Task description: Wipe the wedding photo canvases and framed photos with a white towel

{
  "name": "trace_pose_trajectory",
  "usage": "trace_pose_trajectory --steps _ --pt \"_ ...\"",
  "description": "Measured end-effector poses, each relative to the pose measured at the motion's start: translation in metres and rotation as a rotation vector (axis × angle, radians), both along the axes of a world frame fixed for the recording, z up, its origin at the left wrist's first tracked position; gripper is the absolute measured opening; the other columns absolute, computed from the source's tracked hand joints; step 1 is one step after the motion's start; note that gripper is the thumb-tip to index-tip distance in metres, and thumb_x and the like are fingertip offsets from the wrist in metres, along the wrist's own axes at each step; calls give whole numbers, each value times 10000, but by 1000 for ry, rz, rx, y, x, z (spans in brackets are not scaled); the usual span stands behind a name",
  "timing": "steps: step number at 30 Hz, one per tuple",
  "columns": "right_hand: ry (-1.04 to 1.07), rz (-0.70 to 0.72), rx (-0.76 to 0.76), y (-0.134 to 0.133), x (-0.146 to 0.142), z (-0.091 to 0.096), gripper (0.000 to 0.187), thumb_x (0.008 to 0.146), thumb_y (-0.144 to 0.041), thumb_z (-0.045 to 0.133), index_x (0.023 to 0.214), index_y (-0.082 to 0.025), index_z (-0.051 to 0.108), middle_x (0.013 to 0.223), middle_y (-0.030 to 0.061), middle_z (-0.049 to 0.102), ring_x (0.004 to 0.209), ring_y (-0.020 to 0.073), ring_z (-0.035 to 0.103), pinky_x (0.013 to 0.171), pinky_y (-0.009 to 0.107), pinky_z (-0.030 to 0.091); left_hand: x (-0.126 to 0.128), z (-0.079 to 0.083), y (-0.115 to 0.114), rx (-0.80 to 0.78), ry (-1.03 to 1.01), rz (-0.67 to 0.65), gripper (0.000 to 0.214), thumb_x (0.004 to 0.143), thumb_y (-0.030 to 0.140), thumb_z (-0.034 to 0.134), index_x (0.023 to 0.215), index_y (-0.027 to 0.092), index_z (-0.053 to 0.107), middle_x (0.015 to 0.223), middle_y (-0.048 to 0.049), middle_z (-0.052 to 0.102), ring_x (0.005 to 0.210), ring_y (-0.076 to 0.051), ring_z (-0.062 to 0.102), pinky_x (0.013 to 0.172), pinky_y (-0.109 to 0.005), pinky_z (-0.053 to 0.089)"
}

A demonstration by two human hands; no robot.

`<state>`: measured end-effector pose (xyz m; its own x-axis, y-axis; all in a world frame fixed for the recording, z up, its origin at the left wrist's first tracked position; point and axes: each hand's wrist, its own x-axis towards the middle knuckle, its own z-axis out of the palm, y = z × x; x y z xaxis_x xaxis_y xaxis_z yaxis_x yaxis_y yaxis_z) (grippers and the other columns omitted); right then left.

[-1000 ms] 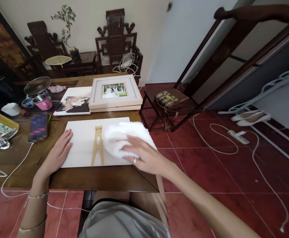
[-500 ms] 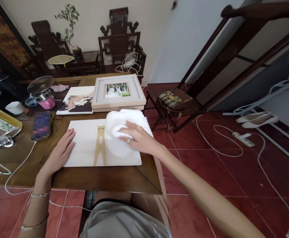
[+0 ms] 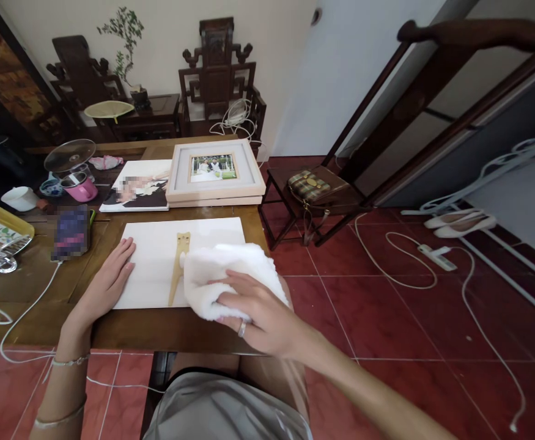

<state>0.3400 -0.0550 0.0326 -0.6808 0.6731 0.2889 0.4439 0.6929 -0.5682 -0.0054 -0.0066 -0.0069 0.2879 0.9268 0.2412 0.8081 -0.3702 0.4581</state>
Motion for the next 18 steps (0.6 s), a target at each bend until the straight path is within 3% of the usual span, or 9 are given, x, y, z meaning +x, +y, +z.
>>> trace_pose_trajectory --steps 4,11,14,18 --pt "-54 -109 -9 33 -7 -1 262 972 -312 423 886 -219 652 983 94 711 1164 305 579 939 438 473 0 0 0 -5 6 -5 508 1010 386 325 1452 144 385 1565 -116 314 1464 -224 235 1199 -455 205" --pt "95 -245 1 111 -25 -11 295 957 -348 433 739 -198 562 776 58 650 787 239 604 815 393 471 -2 -1 1 -10 -3 -12 495 1013 382 317 1457 171 380 1570 -104 306 1466 -228 229 1197 -475 209" --pt "142 -288 -3 116 -33 -12 286 958 -330 437 727 -202 547 774 32 659 764 215 602 920 428 442 -2 -1 1 -14 -8 -12 496 1013 377 322 1454 160 382 1571 -109 302 1468 -220 224 1201 -467 199" --pt "103 -173 47 86 -37 -11 216 968 -288 440 851 -199 599 914 39 709 874 214 644 1091 501 331 -1 -1 0 -10 -12 -11 491 1010 376 332 1452 170 386 1568 -107 310 1465 -223 234 1198 -477 201"
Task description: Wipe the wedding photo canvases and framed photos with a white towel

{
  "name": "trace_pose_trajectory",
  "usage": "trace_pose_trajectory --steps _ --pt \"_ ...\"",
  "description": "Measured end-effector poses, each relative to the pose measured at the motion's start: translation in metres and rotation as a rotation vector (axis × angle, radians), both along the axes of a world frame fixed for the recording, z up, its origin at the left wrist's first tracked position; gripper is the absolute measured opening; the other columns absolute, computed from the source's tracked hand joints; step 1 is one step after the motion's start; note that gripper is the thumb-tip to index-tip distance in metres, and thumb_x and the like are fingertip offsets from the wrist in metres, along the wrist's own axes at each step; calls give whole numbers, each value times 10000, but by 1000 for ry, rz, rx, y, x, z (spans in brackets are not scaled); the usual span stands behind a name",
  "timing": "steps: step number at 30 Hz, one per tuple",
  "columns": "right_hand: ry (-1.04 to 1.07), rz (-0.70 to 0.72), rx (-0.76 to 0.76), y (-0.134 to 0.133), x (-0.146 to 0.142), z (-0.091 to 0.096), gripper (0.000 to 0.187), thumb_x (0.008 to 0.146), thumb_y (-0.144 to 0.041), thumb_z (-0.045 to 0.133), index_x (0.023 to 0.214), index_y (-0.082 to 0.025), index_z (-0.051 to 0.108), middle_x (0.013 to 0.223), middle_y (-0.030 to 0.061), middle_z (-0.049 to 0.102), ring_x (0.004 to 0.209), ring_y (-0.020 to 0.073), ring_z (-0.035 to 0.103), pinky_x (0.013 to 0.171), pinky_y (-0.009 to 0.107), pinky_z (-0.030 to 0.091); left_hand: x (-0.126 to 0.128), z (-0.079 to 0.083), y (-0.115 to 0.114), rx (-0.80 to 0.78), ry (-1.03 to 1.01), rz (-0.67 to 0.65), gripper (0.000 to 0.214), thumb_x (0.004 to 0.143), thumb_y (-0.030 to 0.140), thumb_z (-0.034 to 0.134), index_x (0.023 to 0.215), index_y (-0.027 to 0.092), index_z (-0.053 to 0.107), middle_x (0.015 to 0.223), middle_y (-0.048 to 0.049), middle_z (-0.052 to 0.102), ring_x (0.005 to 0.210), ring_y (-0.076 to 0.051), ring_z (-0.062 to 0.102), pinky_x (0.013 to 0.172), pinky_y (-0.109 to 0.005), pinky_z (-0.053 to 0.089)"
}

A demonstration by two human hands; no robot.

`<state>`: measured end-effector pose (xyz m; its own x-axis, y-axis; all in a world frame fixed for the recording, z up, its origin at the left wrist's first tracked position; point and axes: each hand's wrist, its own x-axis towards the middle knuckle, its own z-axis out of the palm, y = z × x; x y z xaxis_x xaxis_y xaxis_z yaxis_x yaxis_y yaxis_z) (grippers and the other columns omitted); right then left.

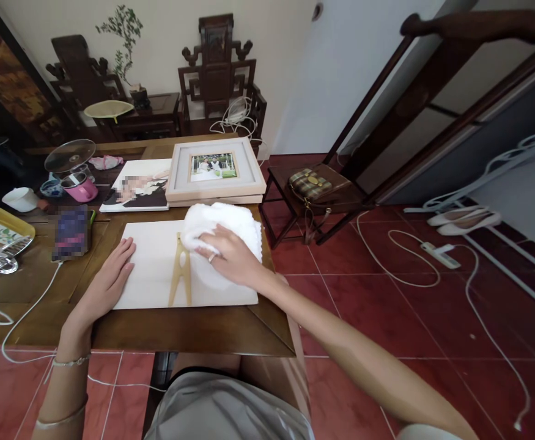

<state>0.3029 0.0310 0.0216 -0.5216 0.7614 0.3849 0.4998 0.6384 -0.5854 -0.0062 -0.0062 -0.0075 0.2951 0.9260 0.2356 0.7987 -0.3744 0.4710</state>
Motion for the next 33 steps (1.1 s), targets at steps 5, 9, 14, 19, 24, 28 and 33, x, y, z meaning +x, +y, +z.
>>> trace_pose_trajectory --steps 5,9,14,19,24,28,33 --pt "-107 204 56 -59 6 4 185 908 -157 470 962 -189 644 1237 129 651 1241 247 541 1137 523 294 2 3 -1 -7 8 10 498 1006 392 329 1451 176 389 1566 -110 314 1461 -240 245 1191 -490 213" --pt "-124 392 103 -83 12 4 160 851 -153 505 924 -173 647 1293 170 623 1333 254 464 1156 537 258 3 5 -2 -13 6 18 500 1004 402 331 1451 187 391 1566 -104 315 1461 -241 244 1191 -489 217" --pt "-161 382 26 -69 12 14 185 864 -123 493 941 -191 646 1311 142 610 1305 232 489 1140 501 309 3 5 -2 -21 14 18 510 1003 411 328 1454 180 389 1571 -106 304 1464 -247 235 1193 -484 210" --pt "-137 244 -3 -22 1 15 194 950 -203 453 989 -210 643 1018 81 685 1009 238 609 995 476 432 2 4 -1 -31 18 15 510 1010 388 322 1458 153 378 1571 -110 301 1468 -223 224 1201 -460 193" --pt "-105 119 -18 29 -8 5 234 977 -291 430 902 -190 627 926 68 679 925 249 589 860 397 449 0 1 0 -21 20 7 500 1012 383 315 1465 176 367 1575 -98 297 1468 -226 222 1196 -478 204" --pt "-57 55 -50 48 -16 3 251 979 -310 431 855 -188 612 919 64 688 899 243 602 829 356 436 1 2 0 -10 16 7 495 1010 388 321 1462 194 374 1570 -98 308 1464 -240 235 1189 -494 215" --pt "-98 87 26 22 -22 4 235 967 -267 420 865 -187 616 923 79 683 910 245 595 924 439 424 1 2 -1 -7 5 4 498 1011 394 321 1467 201 369 1573 -91 303 1465 -237 232 1193 -484 212"
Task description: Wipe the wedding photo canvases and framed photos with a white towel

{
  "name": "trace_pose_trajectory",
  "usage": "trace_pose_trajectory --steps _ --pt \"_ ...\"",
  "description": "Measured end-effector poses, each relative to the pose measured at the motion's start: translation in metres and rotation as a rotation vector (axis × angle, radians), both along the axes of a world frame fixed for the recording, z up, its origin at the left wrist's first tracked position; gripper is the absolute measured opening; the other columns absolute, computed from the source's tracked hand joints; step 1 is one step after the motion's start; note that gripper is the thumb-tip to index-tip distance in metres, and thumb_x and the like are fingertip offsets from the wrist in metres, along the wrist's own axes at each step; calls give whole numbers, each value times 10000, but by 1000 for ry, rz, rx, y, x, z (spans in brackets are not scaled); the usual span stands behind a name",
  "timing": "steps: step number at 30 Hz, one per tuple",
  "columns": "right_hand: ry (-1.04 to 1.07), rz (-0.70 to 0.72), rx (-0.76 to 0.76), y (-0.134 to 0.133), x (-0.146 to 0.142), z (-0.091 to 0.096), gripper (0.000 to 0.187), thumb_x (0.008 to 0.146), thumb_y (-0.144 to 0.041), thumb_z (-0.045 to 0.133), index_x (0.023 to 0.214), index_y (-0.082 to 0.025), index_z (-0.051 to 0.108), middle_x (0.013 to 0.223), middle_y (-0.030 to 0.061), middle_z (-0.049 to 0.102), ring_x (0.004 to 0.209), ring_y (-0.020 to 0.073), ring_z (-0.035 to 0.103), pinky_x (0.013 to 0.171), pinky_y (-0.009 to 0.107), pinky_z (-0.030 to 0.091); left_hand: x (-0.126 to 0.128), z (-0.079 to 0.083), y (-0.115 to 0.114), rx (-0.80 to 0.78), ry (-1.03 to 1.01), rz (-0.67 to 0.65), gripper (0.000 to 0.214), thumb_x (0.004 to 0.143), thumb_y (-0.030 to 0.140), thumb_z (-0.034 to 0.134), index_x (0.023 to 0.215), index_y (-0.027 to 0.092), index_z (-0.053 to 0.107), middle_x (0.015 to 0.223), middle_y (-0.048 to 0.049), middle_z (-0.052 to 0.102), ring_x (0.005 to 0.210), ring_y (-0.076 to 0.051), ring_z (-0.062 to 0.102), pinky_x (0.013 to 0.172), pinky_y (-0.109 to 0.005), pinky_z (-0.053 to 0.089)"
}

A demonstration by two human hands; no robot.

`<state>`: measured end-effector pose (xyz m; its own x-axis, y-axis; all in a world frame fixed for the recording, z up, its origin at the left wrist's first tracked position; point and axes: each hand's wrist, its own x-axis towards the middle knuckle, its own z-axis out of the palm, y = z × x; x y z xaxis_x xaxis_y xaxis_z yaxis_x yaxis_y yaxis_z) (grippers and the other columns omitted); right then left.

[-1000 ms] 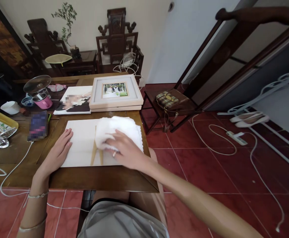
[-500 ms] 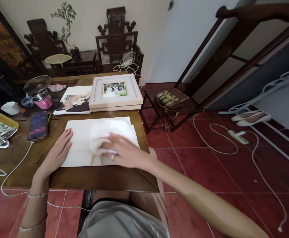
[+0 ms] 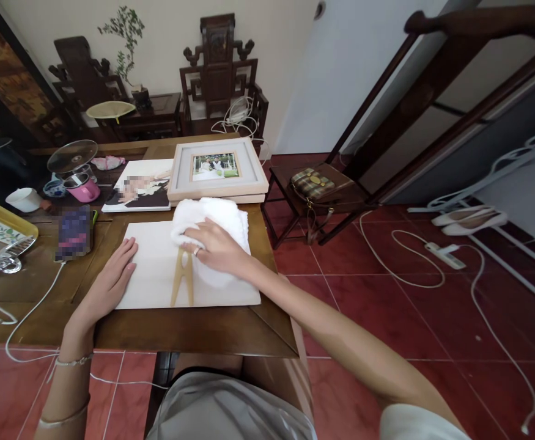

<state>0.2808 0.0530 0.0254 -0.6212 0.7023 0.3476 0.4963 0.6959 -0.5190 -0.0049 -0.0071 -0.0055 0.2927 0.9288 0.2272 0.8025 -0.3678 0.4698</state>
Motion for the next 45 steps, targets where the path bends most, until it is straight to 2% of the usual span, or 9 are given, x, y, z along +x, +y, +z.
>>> trace_pose_trajectory --steps 5,11,14,19,25,28,31,36,45 --pt "-23 161 21 -63 2 3 233 912 -134 458 1037 -222 635 1187 88 666 1314 226 468 1142 521 261 0 -1 0 4 5 4 505 1009 413 318 1465 202 373 1571 -95 307 1465 -244 232 1193 -485 215" --pt "-86 413 -19 -101 6 13 176 875 -173 557 1016 -179 662 1318 127 614 1362 215 430 1194 473 187 1 0 0 6 7 -1 514 1009 411 311 1459 171 380 1567 -111 311 1463 -236 238 1197 -475 207" --pt "-74 435 -61 -89 8 16 195 911 -181 539 1066 -198 656 1304 95 627 1349 185 445 1193 428 216 1 0 1 5 11 5 515 1007 420 312 1461 187 379 1567 -106 313 1462 -244 241 1192 -487 215" --pt "-17 286 -84 -44 0 12 206 963 -220 468 1043 -238 657 1160 34 684 1143 201 593 1111 423 354 0 -1 1 -5 8 7 516 1006 417 315 1466 191 372 1570 -102 305 1465 -246 230 1193 -486 211" --pt "-61 86 -83 12 -15 7 215 973 -303 452 942 -198 637 991 61 693 1013 270 593 925 425 434 0 0 1 -11 5 5 504 1009 398 318 1461 183 376 1570 -106 305 1465 -236 232 1193 -484 211" --pt "-49 17 -80 27 -22 10 231 973 -295 444 899 -177 629 941 71 685 915 253 596 807 352 441 0 1 0 -4 1 -1 504 1009 395 321 1458 174 379 1567 -111 311 1465 -237 232 1195 -482 207" --pt "-80 -27 -63 27 -29 9 226 973 -279 449 916 -174 641 925 75 691 920 248 604 829 352 438 1 1 0 -14 -7 3 504 1010 394 320 1458 170 378 1570 -112 304 1465 -233 232 1196 -477 206" --pt "-153 -5 80 -9 -33 -5 208 957 -258 484 1049 -174 650 1224 145 645 1221 265 532 1100 491 284 1 0 1 -20 -7 4 512 1008 404 317 1458 168 379 1572 -112 299 1469 -223 221 1202 -462 195" --pt "-198 269 79 -109 -23 9 196 891 -233 545 1050 -193 652 1393 117 554 1378 265 388 1165 520 191 -1 -2 1 -5 2 0 517 1009 402 310 1455 152 383 1567 -119 308 1465 -228 234 1198 -472 202"
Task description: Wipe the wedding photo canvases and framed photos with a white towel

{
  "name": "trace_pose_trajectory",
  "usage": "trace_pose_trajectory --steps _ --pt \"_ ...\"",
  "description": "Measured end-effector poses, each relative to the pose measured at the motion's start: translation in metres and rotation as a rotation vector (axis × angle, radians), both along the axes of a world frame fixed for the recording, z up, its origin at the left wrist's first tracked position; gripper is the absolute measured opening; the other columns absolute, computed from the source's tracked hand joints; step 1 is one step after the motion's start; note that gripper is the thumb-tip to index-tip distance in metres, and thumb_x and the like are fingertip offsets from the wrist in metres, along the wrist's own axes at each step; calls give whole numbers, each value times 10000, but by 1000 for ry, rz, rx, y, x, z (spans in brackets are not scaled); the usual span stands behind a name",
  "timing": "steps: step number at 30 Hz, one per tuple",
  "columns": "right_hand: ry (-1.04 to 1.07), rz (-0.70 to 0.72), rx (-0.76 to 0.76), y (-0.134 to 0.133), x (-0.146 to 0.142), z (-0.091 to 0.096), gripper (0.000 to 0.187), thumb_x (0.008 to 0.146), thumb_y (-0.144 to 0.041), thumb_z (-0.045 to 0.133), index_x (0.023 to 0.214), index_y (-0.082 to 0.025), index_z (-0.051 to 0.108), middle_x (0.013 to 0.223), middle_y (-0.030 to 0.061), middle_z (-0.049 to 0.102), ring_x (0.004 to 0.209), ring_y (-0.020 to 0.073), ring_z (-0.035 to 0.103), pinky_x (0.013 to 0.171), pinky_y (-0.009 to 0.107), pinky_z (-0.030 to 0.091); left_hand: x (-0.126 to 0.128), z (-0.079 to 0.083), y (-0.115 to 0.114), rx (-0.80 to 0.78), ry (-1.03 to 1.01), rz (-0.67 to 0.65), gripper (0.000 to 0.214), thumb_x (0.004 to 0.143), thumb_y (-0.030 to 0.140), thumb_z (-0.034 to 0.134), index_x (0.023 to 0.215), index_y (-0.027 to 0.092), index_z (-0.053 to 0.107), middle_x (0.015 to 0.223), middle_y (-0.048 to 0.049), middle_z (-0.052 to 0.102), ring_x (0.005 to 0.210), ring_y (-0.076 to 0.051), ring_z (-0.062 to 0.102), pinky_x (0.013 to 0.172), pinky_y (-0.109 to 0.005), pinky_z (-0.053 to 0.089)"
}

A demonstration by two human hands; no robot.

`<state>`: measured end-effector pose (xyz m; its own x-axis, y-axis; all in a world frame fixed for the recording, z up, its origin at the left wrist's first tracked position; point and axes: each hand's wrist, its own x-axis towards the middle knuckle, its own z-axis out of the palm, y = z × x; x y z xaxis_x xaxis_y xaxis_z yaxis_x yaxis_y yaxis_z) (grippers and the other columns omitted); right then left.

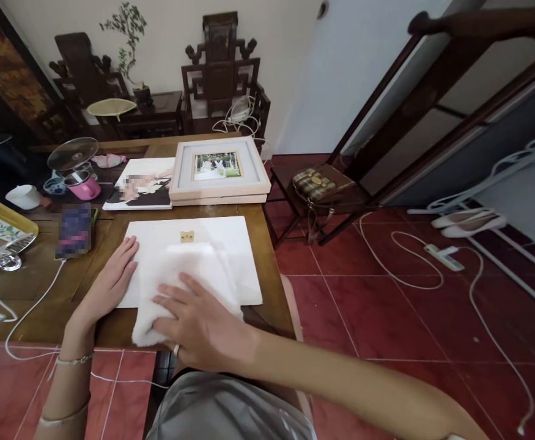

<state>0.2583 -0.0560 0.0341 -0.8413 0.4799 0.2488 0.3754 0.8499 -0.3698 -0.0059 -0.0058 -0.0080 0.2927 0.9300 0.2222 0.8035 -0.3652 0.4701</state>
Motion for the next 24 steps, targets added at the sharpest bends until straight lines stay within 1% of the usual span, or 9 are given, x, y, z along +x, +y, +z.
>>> trace_pose_trajectory --steps 2,5,10,11,14,16,20,22,24 --pt "0 29 -9 -3 1 1 192 898 -250 541 1044 -201 654 1380 104 568 1381 250 385 1172 500 188 -1 0 0 2 3 -3 522 1009 398 307 1452 132 386 1563 -129 312 1465 -226 233 1200 -465 198" --pt "17 19 -1 13 -2 -4 217 906 -240 525 1079 -199 650 1357 121 584 1359 241 421 1157 492 221 -1 -1 0 4 3 -4 526 1010 393 307 1449 116 387 1561 -138 313 1464 -227 235 1200 -465 197" --pt "56 -119 28 75 -12 -13 218 948 -285 513 1094 -193 647 1255 150 634 1246 250 527 1096 480 302 0 0 0 1 -16 0 521 1007 391 320 1450 126 389 1563 -135 310 1466 -229 231 1198 -465 200" --pt "63 -155 20 88 -14 -12 217 955 -288 507 1081 -181 648 1221 149 646 1204 252 550 1080 466 318 0 1 0 0 -21 -3 519 1008 390 320 1451 130 389 1564 -133 310 1466 -230 231 1198 -464 200" --pt "29 -208 -55 121 -16 -3 237 976 -309 467 999 -166 656 1011 113 698 1009 261 606 920 407 419 1 2 -1 2 -28 -6 513 1008 391 319 1458 152 382 1566 -123 309 1464 -238 235 1195 -476 205" --pt "29 -228 -101 135 -16 5 256 986 -308 445 967 -163 654 939 94 696 933 253 605 822 352 428 1 2 -1 5 -27 -5 508 1008 394 323 1461 170 379 1566 -114 311 1463 -243 238 1192 -488 208" --pt "68 -269 -148 143 -19 9 243 982 -278 450 953 -154 657 945 83 695 909 230 607 794 312 407 1 2 -2 7 -26 -5 508 1008 390 326 1457 158 385 1565 -117 312 1462 -238 240 1196 -475 203" --pt "36 -281 -103 135 -23 5 242 979 -273 455 996 -149 663 985 107 696 971 250 607 860 353 408 2 2 -1 5 -26 -4 511 1008 388 324 1454 146 388 1564 -123 314 1462 -234 240 1198 -468 201" --pt "-1 -271 -31 118 -26 -1 231 965 -255 477 1058 -148 659 1086 144 684 1105 275 580 974 432 373 1 1 -1 2 -23 -2 510 1009 388 322 1454 149 387 1563 -121 316 1463 -234 238 1198 -471 199"
